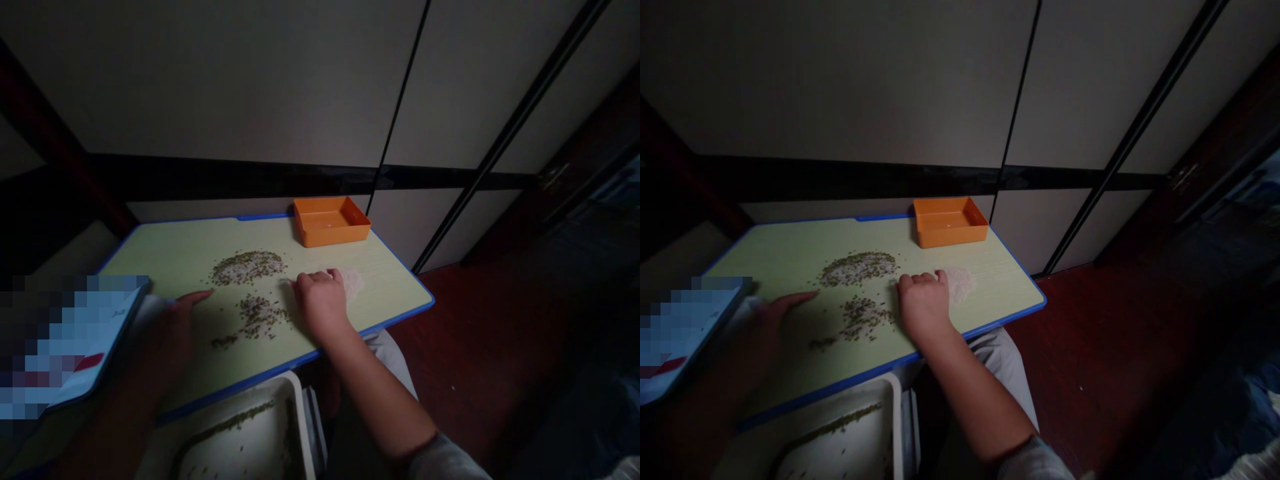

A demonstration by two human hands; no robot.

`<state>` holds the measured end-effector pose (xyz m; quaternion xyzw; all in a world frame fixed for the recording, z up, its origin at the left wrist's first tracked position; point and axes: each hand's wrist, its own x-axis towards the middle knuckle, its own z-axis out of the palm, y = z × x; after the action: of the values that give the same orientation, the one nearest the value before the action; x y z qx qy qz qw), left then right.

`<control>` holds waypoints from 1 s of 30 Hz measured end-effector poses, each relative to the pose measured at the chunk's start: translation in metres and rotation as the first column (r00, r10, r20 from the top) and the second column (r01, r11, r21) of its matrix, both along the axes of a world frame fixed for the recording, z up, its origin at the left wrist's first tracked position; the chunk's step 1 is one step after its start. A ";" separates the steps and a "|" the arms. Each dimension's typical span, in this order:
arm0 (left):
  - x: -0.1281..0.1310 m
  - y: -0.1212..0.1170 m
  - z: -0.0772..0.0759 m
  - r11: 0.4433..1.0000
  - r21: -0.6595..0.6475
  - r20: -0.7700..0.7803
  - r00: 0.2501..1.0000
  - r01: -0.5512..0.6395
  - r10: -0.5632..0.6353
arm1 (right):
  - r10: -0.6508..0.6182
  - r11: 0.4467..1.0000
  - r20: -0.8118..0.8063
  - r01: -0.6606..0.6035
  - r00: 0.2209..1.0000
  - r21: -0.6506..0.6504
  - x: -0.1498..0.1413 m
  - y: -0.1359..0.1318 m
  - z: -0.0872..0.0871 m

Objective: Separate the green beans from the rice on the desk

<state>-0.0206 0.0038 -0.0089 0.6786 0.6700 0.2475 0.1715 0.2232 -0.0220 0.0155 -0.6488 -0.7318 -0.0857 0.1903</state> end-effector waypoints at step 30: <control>0.002 -0.020 0.007 0.997 0.074 0.154 0.988 0.014 -0.025 | 0.156 0.978 -0.330 -0.098 0.931 0.185 0.009 -0.006 -0.025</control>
<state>-0.0181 -0.0159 -0.0023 0.6696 0.6386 0.3219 0.2004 0.2318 -0.0276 -0.0096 -0.5870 -0.7184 -0.0193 0.3728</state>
